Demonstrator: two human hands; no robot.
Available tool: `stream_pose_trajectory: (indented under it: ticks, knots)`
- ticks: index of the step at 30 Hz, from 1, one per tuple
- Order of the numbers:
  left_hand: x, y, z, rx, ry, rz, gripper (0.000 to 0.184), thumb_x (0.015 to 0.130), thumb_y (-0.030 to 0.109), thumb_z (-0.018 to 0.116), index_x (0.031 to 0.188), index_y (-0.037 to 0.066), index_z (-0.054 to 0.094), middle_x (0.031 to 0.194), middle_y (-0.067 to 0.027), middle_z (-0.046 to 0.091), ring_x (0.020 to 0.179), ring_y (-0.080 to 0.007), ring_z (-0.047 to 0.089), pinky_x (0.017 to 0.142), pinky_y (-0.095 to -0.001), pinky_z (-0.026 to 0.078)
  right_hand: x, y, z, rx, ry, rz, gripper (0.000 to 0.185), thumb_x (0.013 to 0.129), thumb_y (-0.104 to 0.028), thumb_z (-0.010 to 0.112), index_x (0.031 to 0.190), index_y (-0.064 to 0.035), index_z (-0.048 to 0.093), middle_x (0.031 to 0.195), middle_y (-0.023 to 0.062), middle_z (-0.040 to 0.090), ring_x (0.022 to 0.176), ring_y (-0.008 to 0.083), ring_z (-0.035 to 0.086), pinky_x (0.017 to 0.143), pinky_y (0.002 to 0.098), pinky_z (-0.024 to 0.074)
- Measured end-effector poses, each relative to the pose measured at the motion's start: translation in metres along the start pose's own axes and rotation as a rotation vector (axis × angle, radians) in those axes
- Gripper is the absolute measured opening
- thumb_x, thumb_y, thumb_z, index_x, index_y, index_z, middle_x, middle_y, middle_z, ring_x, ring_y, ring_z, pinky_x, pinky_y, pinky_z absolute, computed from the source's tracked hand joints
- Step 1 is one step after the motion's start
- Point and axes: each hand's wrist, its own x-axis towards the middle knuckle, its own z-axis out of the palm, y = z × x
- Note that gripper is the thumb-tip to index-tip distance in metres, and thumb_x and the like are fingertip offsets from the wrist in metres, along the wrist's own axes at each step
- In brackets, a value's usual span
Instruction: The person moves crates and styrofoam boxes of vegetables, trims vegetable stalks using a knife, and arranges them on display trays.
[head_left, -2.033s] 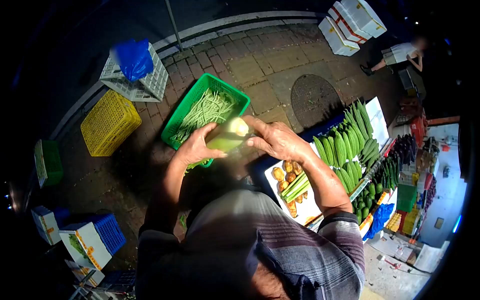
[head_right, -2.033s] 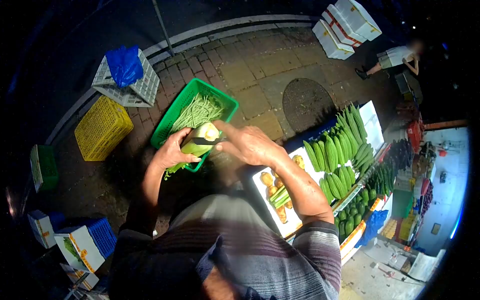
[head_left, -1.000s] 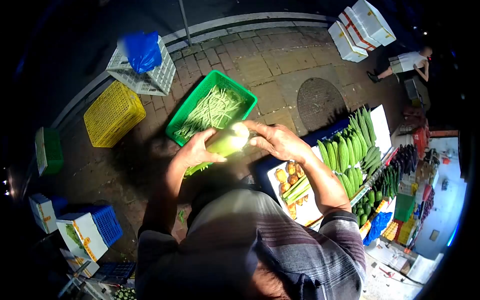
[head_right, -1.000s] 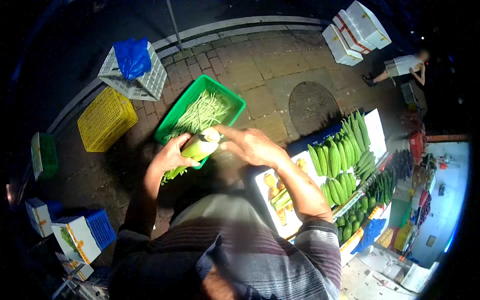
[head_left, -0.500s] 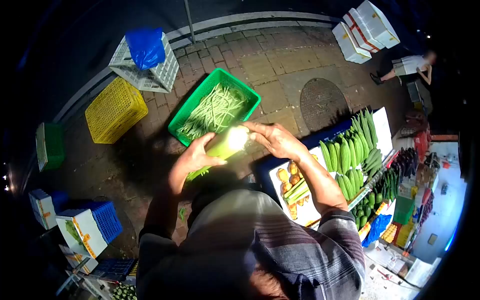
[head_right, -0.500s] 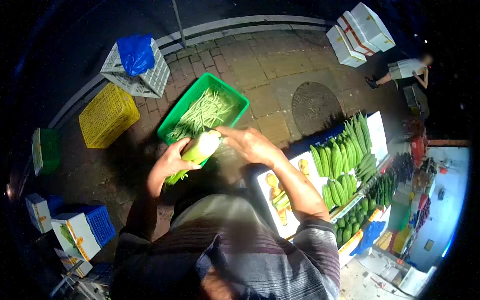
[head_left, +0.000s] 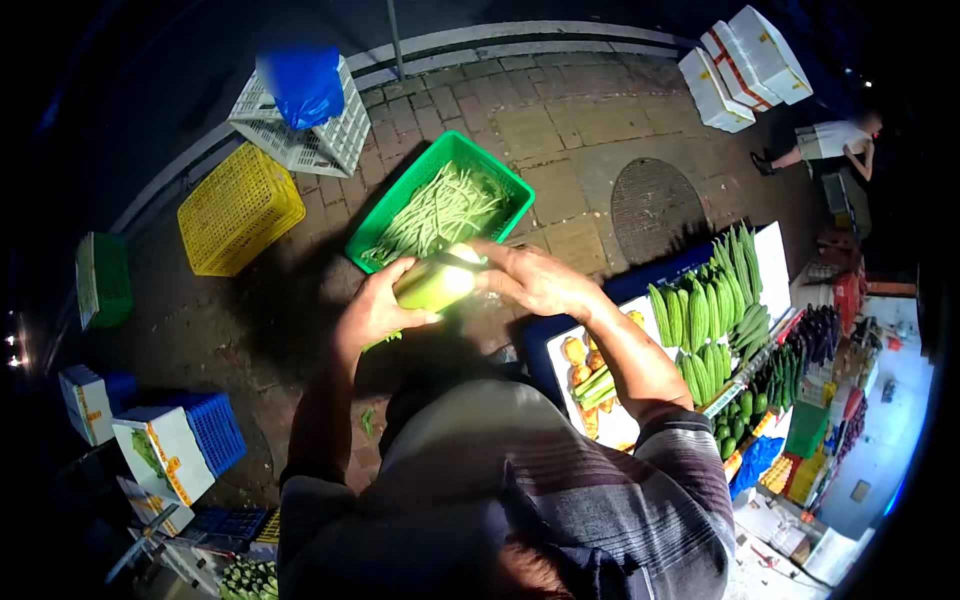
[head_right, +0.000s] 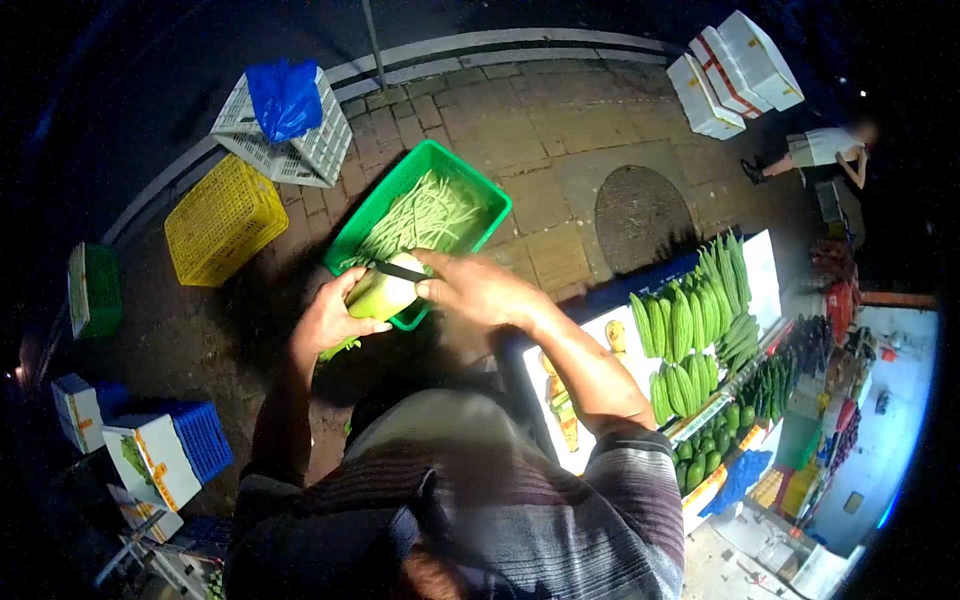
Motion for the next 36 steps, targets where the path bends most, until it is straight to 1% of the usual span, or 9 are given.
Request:
stream_pose_trajectory:
  ticks: [4, 9, 21, 23, 27, 31, 34, 35, 36]
  knots:
    - [0.0, -0.013, -0.008, 0.016, 0.005, 0.032, 0.069, 0.067, 0.0, 0.086, 0.126, -0.003, 0.051, 0.116, -0.0067, 0.061, 0.107, -0.0141, 0.058, 0.097, -0.0317, 0.047, 0.017, 0.033, 0.017, 0.052, 0.134, -0.27, 0.059, 0.101, -0.042, 0.051, 0.146, -0.0045, 0.042, 0.116, 0.0252, 0.066, 0.113, 0.0382, 0.064, 0.095, 0.0438, 0.0482]
    - [-0.003, -0.008, -0.014, 0.038, -0.023, 0.012, 0.066, 0.068, 0.002, 0.086, 0.125, -0.003, 0.052, 0.113, -0.0061, 0.062, 0.105, -0.0132, 0.058, 0.094, -0.0301, 0.048, 0.011, 0.003, 0.008, 0.083, -0.051, 0.025, 0.061, 0.1, -0.034, 0.052, 0.15, -0.0035, 0.035, 0.141, 0.0281, 0.049, 0.13, 0.0381, 0.051, 0.108, 0.0412, 0.0405]
    - [0.003, -0.021, -0.016, -0.027, 0.005, 0.04, 0.067, 0.068, 0.006, 0.088, 0.124, -0.005, 0.052, 0.113, -0.009, 0.064, 0.103, -0.0139, 0.06, 0.092, -0.0301, 0.048, 0.016, 0.052, 0.018, 0.085, 0.181, -0.18, 0.049, 0.103, -0.034, 0.052, 0.144, -0.0077, 0.048, 0.133, 0.0175, 0.061, 0.115, 0.0285, 0.063, 0.096, 0.0389, 0.0477]
    - [0.007, -0.017, -0.02, 0.025, 0.016, 0.042, 0.069, 0.067, 0.007, 0.089, 0.125, -0.006, 0.051, 0.112, -0.0096, 0.064, 0.103, -0.0146, 0.06, 0.092, -0.0306, 0.049, 0.02, 0.049, 0.011, 0.273, 0.247, 0.069, 0.059, 0.099, -0.038, 0.058, 0.146, -0.0049, 0.045, 0.13, 0.0171, 0.062, 0.108, 0.0258, 0.063, 0.093, 0.0382, 0.0487]
    - [0.022, 0.007, -0.02, 0.427, 0.019, 0.114, 0.073, 0.066, 0.02, 0.089, 0.127, 0.001, 0.054, 0.108, -0.0173, 0.068, 0.097, -0.0245, 0.066, 0.085, -0.0373, 0.052, 0.032, 0.034, 0.016, 0.247, 0.268, 0.079, 0.075, 0.089, -0.043, 0.067, 0.144, 0.0013, 0.043, 0.139, 0.0271, 0.053, 0.129, 0.0359, 0.053, 0.105, 0.0413, 0.0425]
    - [0.046, 0.027, -0.016, 0.767, -0.014, 0.053, 0.071, 0.064, 0.031, 0.086, 0.126, 0.011, 0.057, 0.102, -0.0175, 0.07, 0.094, -0.0339, 0.069, 0.082, -0.0419, 0.053, 0.047, 0.06, 0.032, 0.607, 0.162, 0.239, 0.068, 0.086, -0.032, 0.073, 0.139, 0.0025, 0.047, 0.116, 0.0098, 0.063, 0.088, 0.0132, 0.062, 0.06, 0.0252, 0.055]
    - [0.047, 0.023, 0.001, 1.072, 0.138, 0.225, 0.088, 0.064, 0.034, 0.086, 0.141, 0.012, 0.048, 0.129, -0.0179, 0.06, 0.119, -0.035, 0.058, 0.102, -0.0453, 0.044, 0.044, 0.073, 0.054, 0.932, 0.41, 0.176, 0.059, 0.086, -0.024, 0.07, 0.133, 0.005, 0.048, 0.107, 0.01, 0.064, 0.079, 0.0137, 0.064, 0.052, 0.0226, 0.054]
    - [0.044, 0.03, 0.002, 0.838, 0.053, 0.23, 0.096, 0.066, 0.037, 0.085, 0.148, 0.013, 0.04, 0.144, -0.0178, 0.048, 0.132, -0.0353, 0.046, 0.113, -0.0498, 0.032, 0.039, 0.082, 0.059, 0.995, 0.421, 0.166, 0.059, 0.085, -0.022, 0.069, 0.134, 0.0035, 0.048, 0.108, 0.0103, 0.063, 0.082, 0.0155, 0.065, 0.053, 0.025, 0.0552]
    - [0.032, 0.036, 0.01, 0.72, 0.224, 0.453, 0.075, 0.072, 0.029, 0.083, 0.137, 0.009, 0.053, 0.13, -0.0208, 0.059, 0.119, -0.0328, 0.058, 0.105, -0.0458, 0.043, 0.034, 0.094, 0.062, 1.057, 0.44, 0.159, 0.058, 0.085, -0.019, 0.069, 0.135, 0.0021, 0.048, 0.109, 0.0107, 0.063, 0.084, 0.0173, 0.065, 0.054, 0.0274, 0.0564]
